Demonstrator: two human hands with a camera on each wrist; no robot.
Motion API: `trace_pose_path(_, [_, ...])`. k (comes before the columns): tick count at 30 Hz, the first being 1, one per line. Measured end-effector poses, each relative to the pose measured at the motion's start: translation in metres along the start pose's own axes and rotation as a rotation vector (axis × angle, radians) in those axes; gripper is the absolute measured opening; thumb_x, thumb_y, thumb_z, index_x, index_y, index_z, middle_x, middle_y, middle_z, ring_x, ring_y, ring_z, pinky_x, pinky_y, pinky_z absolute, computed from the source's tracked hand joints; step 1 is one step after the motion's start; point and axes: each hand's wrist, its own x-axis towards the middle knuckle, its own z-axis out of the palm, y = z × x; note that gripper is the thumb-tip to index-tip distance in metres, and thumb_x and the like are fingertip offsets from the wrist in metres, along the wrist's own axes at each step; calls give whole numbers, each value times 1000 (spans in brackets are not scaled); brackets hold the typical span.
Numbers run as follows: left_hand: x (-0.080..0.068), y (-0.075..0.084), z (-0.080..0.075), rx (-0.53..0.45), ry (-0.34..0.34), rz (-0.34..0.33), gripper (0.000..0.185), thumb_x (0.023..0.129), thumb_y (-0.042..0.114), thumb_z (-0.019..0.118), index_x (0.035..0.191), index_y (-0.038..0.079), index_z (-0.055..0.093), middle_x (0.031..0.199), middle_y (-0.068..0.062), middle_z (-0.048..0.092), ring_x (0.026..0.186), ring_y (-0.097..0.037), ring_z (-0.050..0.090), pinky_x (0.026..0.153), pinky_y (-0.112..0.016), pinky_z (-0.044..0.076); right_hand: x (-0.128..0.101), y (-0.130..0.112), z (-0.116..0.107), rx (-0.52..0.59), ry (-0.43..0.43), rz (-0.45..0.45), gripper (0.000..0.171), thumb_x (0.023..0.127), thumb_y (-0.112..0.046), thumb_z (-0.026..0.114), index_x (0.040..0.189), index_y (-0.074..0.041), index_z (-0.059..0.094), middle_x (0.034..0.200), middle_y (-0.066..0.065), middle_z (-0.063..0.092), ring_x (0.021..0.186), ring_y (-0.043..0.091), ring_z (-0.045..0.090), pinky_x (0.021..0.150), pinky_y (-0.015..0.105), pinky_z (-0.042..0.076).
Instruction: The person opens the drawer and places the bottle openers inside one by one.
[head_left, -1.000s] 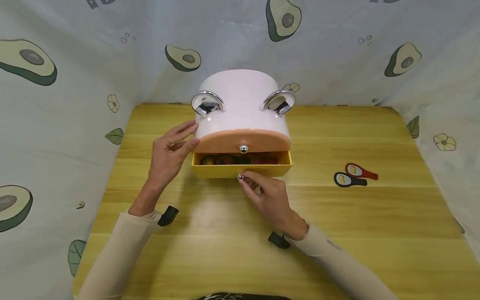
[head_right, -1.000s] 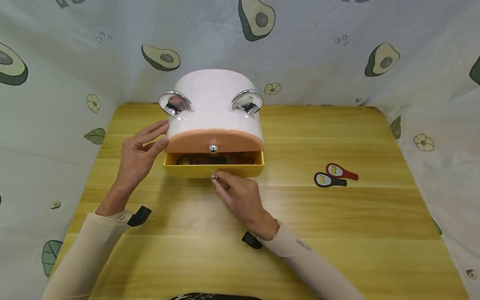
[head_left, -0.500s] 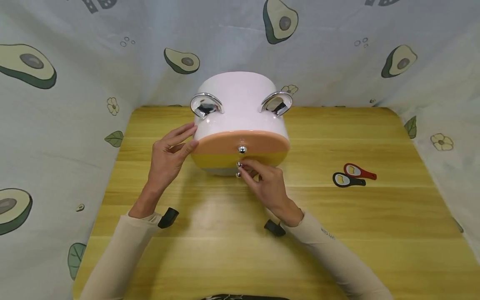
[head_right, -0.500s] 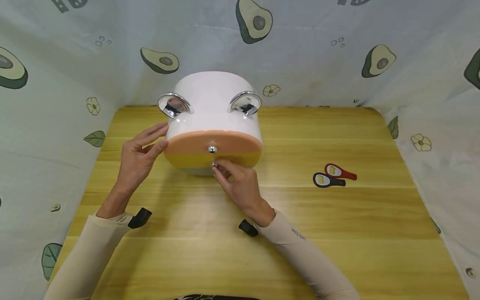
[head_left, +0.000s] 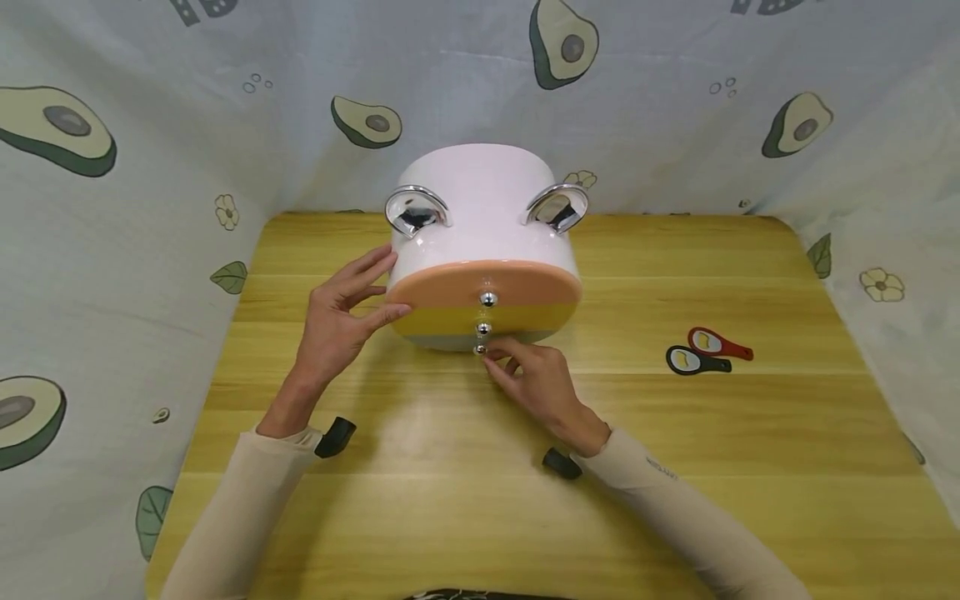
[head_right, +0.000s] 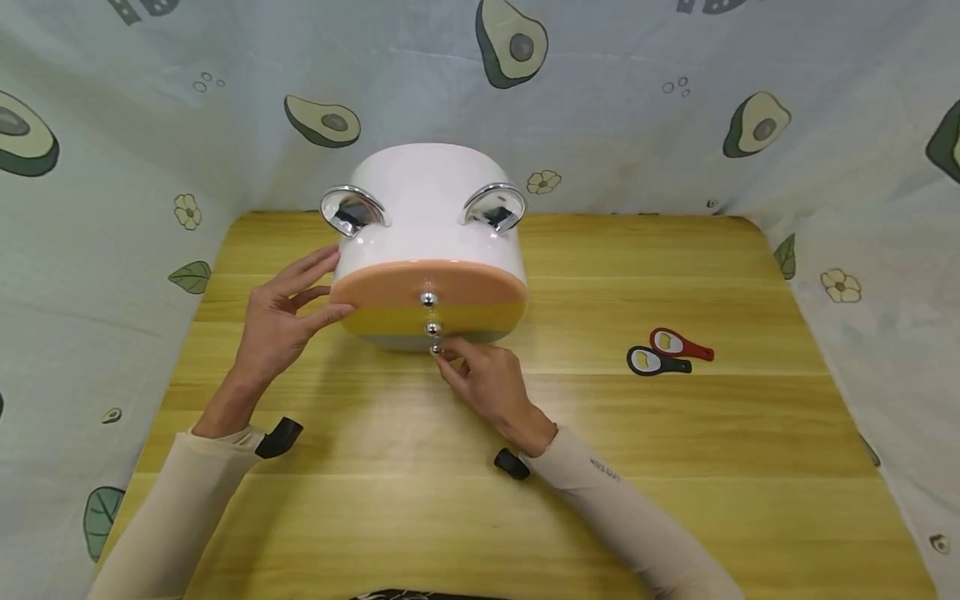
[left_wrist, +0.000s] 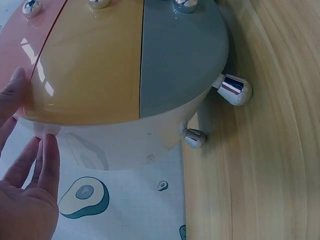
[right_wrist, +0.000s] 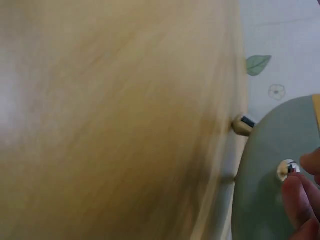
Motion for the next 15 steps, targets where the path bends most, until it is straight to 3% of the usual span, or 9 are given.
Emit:
trace_pose_path(8, [0,-2,1,11,-29,20,64,81,-7,78,139,10,60,150,-4,53,129,-18,57,98,-22,54,1,7,9,-137,-24,20,13,85,-19,81,96,-19,75,79,-6,76,59,8,68,47,29,52])
trace_pose_path(15, [-1,-3,-2,24,-23,12,64,80,-6,79,139,11,60,150,-5,53,128,-20,58,98,-28,55,2,9,17,-260,52,-90,15,81,-18,82,95,-21,75,61,-6,64,45,11,56,34,26,38])
